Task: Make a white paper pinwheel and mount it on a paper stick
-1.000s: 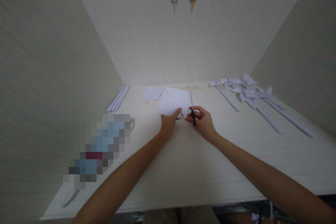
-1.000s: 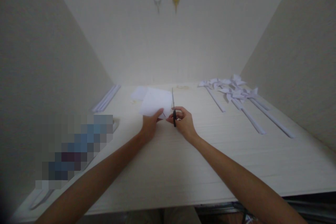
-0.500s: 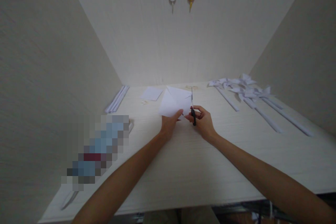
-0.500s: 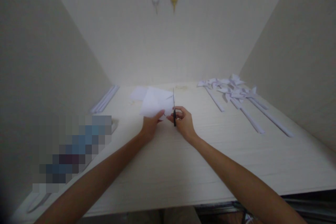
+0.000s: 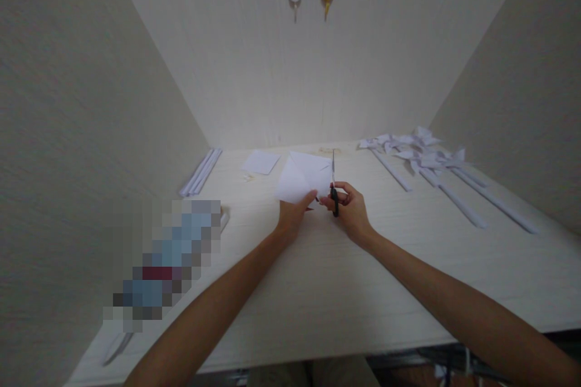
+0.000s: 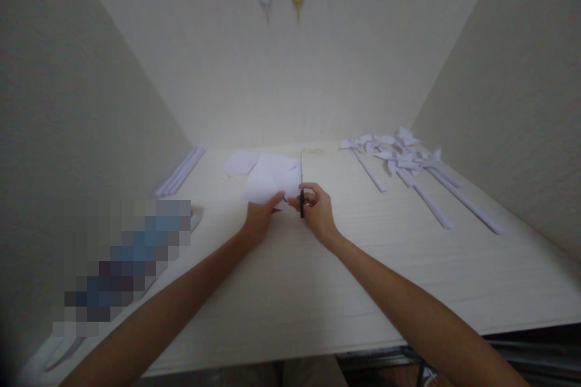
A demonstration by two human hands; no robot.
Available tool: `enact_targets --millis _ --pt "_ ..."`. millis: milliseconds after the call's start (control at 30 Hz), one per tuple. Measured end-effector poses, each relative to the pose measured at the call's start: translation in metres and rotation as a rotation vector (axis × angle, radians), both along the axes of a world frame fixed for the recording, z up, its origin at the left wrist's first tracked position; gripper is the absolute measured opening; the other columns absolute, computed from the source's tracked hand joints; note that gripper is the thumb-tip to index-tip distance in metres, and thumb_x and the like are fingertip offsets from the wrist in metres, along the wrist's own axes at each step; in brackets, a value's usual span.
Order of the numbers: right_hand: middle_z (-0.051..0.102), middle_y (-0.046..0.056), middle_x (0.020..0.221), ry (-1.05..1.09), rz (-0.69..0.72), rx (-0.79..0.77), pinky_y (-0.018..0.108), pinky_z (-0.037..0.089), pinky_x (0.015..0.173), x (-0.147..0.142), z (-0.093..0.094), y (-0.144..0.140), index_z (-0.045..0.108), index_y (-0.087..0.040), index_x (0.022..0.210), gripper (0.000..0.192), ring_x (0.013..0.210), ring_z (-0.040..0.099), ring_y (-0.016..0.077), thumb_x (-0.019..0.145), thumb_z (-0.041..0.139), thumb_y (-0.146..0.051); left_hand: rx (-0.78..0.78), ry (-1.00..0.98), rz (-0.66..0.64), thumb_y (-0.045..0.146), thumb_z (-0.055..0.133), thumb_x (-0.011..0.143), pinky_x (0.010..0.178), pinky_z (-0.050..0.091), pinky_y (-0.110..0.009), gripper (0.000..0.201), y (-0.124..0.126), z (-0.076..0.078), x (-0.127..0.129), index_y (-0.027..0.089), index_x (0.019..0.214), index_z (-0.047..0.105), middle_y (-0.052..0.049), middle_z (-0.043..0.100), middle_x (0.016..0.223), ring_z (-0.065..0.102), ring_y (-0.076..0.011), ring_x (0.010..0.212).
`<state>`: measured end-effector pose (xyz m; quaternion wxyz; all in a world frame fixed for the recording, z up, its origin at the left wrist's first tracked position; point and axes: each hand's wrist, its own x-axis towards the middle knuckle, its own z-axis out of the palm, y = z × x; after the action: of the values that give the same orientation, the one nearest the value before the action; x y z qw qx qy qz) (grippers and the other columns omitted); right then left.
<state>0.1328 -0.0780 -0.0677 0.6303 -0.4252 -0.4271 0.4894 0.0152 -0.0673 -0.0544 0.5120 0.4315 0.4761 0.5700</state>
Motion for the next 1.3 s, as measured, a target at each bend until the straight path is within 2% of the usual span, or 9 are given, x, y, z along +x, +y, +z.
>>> enact_targets --millis 267,467,633,833,1000,1300 --pt "0.058 -0.005 0.047 -0.013 -0.009 0.001 0.019 0.036 0.043 0.0 0.003 -0.002 0.049 -0.018 0.08 0.045 0.043 0.052 0.009 0.045 0.076 -0.026 -0.03 -0.008 -0.129 0.025 0.066 0.056 0.055 0.052 -0.025 0.017 -0.003 0.001 -0.001 0.012 0.066 0.061 -0.006 0.066 0.078 0.061 -0.0151 0.065" --pt "0.058 -0.005 0.049 -0.048 0.007 0.006 0.02 0.036 0.044 0.001 0.001 0.0 0.049 -0.018 0.082 0.044 0.045 0.052 0.0094 0.048 0.074 -0.029 -0.008 0.003 -0.079 0.022 0.065 0.057 0.053 0.05 -0.024 0.015 -0.002 0.001 0.0 0.013 0.068 0.06 -0.003 0.064 0.071 0.06 -0.0132 0.062" --pt "0.054 -0.006 0.048 -0.126 0.054 0.02 0.02 0.035 0.044 0.002 -0.002 0.003 0.051 -0.017 0.085 0.033 0.044 0.047 0.0078 0.061 0.065 -0.035 0.053 -0.033 0.005 0.029 0.06 0.063 0.052 0.049 -0.023 0.016 0.008 -0.004 -0.007 0.014 0.068 0.059 -0.002 0.063 0.066 0.06 -0.0136 0.062" --pt "0.048 -0.006 0.05 -0.255 0.239 0.046 0.02 0.03 0.043 0.004 -0.005 0.001 0.056 -0.015 0.086 0.03 0.045 0.043 0.0074 0.064 0.061 -0.035 0.058 -0.141 0.117 0.03 0.053 0.068 0.052 0.047 -0.022 0.018 0.023 -0.008 -0.02 0.013 0.069 0.058 -0.005 0.065 0.068 0.062 -0.0137 0.062" --pt "0.041 -0.007 0.045 -0.452 0.351 0.051 0.019 0.022 0.039 0.004 -0.003 -0.001 0.061 -0.013 0.079 0.022 0.04 0.033 0.0051 0.064 0.06 -0.029 0.068 -0.252 0.167 0.026 0.051 0.07 0.049 0.046 -0.02 0.014 0.031 -0.01 -0.025 0.013 0.068 0.055 -0.003 0.063 0.063 0.062 -0.0125 0.058" --pt "0.043 -0.006 0.043 -0.497 0.337 0.045 0.019 0.023 0.037 0.002 -0.001 -0.001 0.064 -0.013 0.075 0.02 0.038 0.032 0.005 0.062 0.06 -0.028 0.051 -0.271 0.154 0.024 0.051 0.069 0.048 0.045 -0.019 0.012 0.031 -0.009 -0.024 0.013 0.069 0.055 -0.002 0.064 0.061 0.061 -0.0117 0.055"
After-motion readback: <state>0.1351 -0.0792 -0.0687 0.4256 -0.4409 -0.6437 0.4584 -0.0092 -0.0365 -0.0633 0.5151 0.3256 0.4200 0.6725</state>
